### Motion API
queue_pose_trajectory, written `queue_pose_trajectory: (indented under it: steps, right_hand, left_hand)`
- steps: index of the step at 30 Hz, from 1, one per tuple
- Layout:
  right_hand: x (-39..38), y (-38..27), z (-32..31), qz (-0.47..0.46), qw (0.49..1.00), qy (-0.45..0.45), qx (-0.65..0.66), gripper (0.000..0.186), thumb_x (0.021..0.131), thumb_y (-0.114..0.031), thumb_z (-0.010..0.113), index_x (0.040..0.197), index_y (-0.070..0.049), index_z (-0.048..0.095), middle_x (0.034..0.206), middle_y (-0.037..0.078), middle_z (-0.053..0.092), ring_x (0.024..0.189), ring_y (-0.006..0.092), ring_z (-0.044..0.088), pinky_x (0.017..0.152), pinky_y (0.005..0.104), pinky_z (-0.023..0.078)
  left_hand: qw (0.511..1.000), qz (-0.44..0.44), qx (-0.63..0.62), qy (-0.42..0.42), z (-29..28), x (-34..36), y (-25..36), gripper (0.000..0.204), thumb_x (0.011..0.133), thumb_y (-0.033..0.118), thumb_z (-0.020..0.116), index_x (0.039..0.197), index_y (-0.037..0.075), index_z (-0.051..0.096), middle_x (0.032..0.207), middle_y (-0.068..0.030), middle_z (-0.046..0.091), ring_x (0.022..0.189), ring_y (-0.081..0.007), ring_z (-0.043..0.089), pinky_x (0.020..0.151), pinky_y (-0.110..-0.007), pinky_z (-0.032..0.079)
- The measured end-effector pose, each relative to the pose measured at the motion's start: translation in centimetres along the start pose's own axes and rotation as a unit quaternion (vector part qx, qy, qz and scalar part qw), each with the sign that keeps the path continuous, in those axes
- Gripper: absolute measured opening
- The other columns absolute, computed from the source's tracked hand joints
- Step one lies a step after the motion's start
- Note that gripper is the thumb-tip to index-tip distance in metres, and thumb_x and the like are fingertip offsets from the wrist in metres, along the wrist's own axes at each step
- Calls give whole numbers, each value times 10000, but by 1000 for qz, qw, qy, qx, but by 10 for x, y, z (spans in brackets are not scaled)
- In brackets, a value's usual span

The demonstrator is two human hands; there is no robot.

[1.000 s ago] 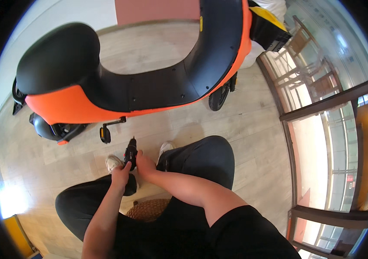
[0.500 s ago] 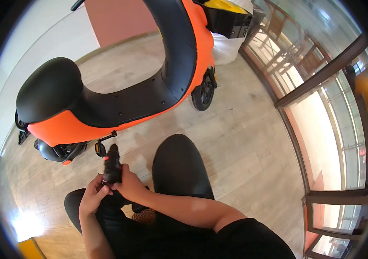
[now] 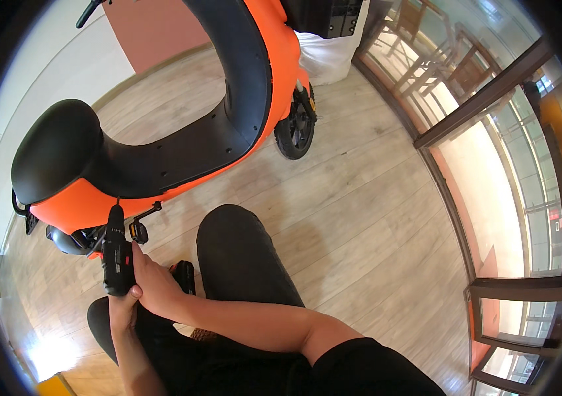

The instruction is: The user selects tools from a tool kit and then uses a power drill to work on a screw on the body of an orange and black scooter.

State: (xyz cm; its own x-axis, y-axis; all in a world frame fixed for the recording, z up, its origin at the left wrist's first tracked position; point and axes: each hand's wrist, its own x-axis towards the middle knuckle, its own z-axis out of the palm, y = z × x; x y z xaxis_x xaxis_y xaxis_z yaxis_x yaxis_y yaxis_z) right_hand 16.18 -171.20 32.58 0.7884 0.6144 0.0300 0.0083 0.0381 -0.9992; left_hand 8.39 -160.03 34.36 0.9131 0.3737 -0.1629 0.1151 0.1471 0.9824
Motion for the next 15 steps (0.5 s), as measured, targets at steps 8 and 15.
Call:
queue_pose_trajectory:
  steps: [8,15]
  right_hand:
    - [-5,5,3,-86,995,-13,46,865,871,35,582,1589,39,99,1359,321,529,1263,434,562,1046,456,474]
    - [-1,16,-3,23,990,-89,105,884,853,45,588,1602,-4,121,1507,313,397,1409,437,437,1138,448,383]
  left_hand:
    - [989,51,2,137,-34,5,-64,445,958,95,697,1373,6,565,1296,-88,625,1136,-198,612,983,-361,509]
    - [994,21,-41,95,-36,6,-71,464,972,32,641,1420,15,520,1331,-113,607,1191,-236,606,1051,-387,493]
